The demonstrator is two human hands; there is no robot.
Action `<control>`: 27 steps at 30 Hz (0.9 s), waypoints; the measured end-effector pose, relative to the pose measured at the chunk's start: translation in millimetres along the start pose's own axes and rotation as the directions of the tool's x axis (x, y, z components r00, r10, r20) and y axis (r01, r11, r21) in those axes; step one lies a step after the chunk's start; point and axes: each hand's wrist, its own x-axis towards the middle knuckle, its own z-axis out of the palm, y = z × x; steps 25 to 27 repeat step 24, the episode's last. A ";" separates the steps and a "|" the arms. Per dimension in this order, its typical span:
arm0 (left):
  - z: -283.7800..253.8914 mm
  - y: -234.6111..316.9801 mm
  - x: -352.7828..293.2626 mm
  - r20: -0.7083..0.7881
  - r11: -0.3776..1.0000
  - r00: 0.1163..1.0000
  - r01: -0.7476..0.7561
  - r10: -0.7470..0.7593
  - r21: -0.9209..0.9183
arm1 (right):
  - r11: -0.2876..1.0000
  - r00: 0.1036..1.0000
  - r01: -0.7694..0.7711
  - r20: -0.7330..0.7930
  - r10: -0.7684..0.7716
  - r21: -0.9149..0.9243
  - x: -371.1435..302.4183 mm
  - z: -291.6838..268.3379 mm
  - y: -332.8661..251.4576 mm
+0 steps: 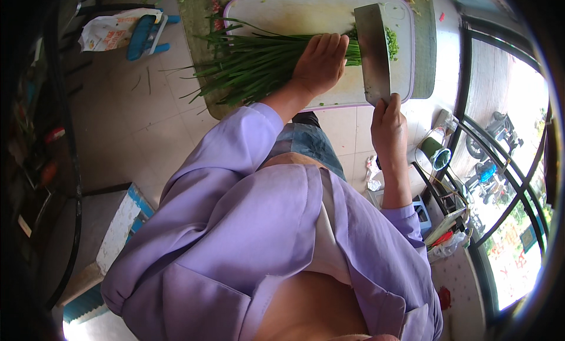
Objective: The person chops green onions on a cutting board using a cleaver, then transfers the chopped pieces into a metal bowl. The person repeats the chopping process with another bunch of green onions.
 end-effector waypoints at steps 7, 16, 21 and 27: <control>1.0 0.5 -1.6 0.045 0.999 0.999 0.025 -0.026 0.029 | 0.995 1.000 0.012 0.019 -0.010 -0.095 11.0 17.3 -1.7; 3.3 1.4 -3.7 -0.062 0.999 0.998 0.003 -0.001 0.043 | 1.000 0.999 -0.021 -0.046 0.021 -0.011 45.3 48.6 0.1; -0.2 -0.1 -2.0 -0.044 1.000 0.999 0.000 0.001 0.030 | 0.998 0.995 0.020 -0.100 -0.014 0.053 28.9 22.4 5.7; 11.7 -3.5 -4.1 -0.061 0.997 0.998 -0.011 0.016 0.078 | 1.000 1.000 -0.003 -0.023 0.004 0.025 13.6 5.8 1.5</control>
